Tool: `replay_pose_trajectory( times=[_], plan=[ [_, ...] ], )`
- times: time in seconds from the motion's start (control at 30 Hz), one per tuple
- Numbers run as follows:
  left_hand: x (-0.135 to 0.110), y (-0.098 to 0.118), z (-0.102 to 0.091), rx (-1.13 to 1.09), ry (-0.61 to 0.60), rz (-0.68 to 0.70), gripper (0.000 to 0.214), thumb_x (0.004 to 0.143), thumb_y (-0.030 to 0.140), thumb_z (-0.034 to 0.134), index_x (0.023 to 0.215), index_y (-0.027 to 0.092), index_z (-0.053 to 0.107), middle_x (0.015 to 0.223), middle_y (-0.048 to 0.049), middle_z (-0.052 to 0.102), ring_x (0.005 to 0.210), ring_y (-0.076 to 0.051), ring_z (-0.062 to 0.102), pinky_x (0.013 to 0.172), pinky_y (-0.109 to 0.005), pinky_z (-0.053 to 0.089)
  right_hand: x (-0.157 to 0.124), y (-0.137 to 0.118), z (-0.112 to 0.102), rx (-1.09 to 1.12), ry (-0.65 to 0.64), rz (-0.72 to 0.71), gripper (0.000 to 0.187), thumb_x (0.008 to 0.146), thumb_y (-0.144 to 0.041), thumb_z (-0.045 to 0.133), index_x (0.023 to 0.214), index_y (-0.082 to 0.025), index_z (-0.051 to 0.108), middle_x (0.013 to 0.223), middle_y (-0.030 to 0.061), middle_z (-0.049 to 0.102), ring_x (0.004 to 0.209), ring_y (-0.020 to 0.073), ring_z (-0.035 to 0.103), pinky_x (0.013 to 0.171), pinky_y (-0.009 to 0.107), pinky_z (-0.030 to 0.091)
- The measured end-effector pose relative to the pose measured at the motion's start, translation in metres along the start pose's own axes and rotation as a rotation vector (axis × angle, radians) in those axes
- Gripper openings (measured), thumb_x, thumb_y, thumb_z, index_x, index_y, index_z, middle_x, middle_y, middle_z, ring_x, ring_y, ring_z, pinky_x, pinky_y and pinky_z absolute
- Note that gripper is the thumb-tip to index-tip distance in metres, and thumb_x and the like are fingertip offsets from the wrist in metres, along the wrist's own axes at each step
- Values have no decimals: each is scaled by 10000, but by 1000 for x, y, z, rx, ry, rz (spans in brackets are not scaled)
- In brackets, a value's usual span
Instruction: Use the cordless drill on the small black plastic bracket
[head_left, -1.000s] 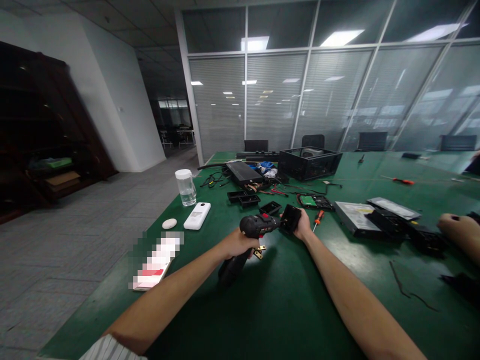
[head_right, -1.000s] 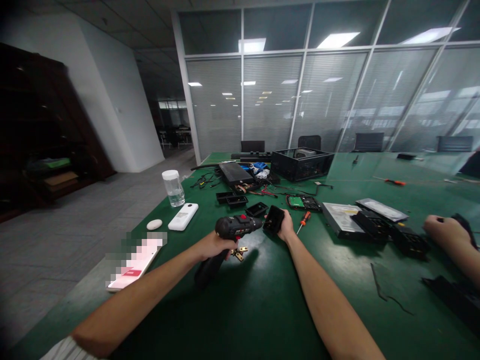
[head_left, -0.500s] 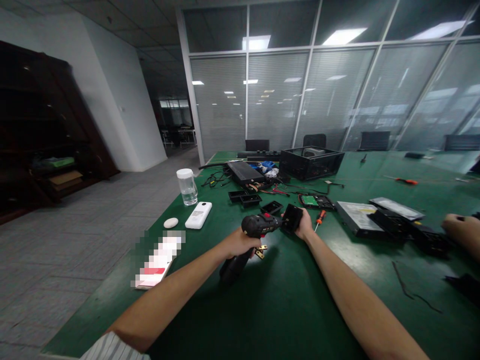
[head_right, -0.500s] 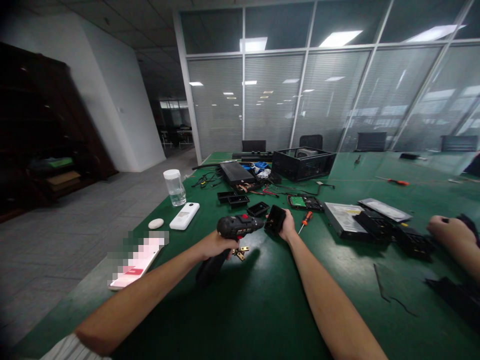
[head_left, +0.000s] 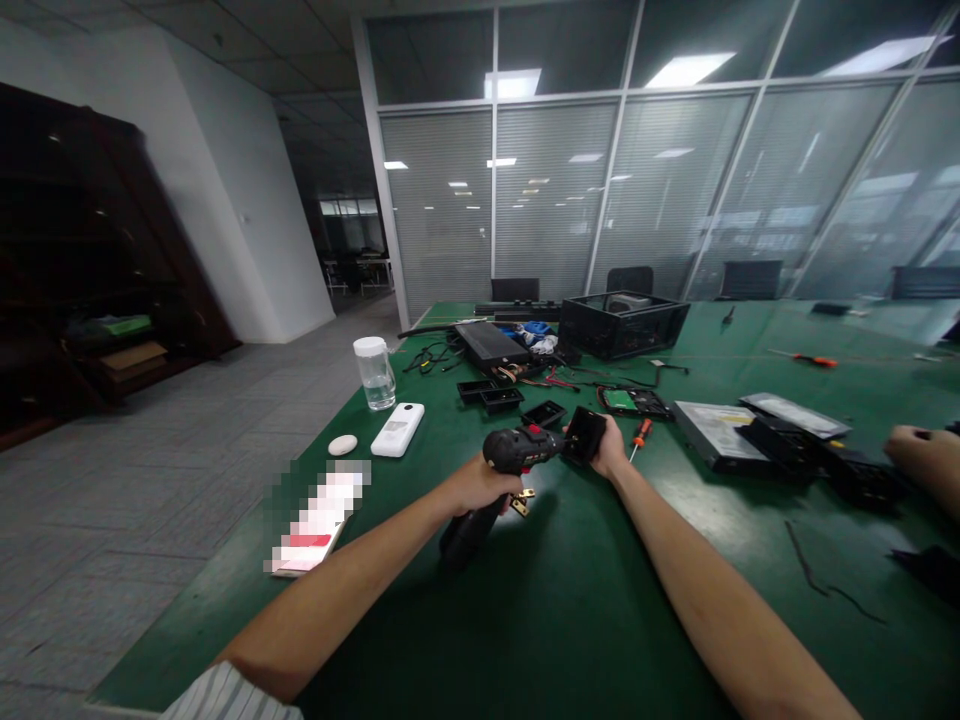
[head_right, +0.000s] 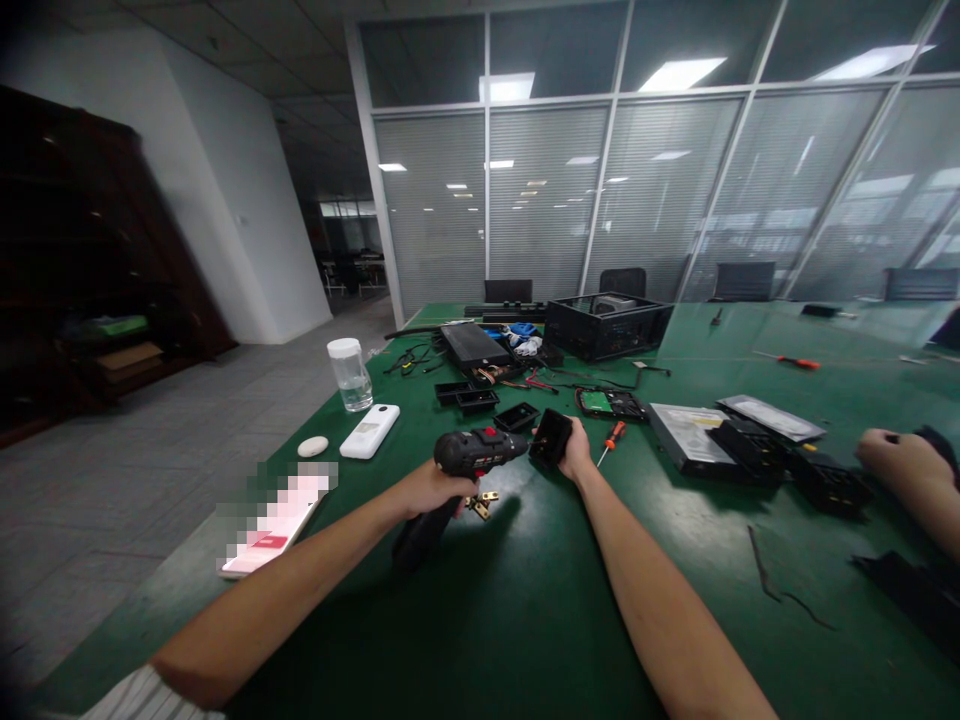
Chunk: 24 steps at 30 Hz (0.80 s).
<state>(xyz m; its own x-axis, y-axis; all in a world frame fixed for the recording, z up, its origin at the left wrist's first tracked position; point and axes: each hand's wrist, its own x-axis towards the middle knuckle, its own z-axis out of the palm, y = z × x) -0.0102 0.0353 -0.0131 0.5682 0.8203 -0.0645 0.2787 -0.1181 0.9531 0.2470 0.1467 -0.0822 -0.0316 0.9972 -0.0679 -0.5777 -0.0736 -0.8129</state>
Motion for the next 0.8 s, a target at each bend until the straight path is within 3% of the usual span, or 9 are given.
replay_pose_trajectory(
  times=[0.4,0.6,0.8],
  plan=[
    [0,1,1,26,14,22,277,646,201,519,886,91,603,475,7,528,413,-98,448,457,-223,351,-1,-1,1,9,-8,-2,344,722,-398,329,767,-165,578,607,71,627,529,209,583,487,330,459],
    [0,-1,1,17,28,-27,181,641,223,530,744,93,602,469,0,524,420,-99,455,451,-218,346,-1,-1,1,16,-5,1,360,724,-392,326,800,-151,583,625,73,629,531,203,582,490,325,461],
    [0,-1,0,15,21,-16,181,643,217,529,761,99,598,479,1,528,422,-99,462,449,-217,353,1,0,-1,8,1,-7,369,720,-391,323,800,-141,582,631,84,629,527,212,583,493,341,463]
  ],
)
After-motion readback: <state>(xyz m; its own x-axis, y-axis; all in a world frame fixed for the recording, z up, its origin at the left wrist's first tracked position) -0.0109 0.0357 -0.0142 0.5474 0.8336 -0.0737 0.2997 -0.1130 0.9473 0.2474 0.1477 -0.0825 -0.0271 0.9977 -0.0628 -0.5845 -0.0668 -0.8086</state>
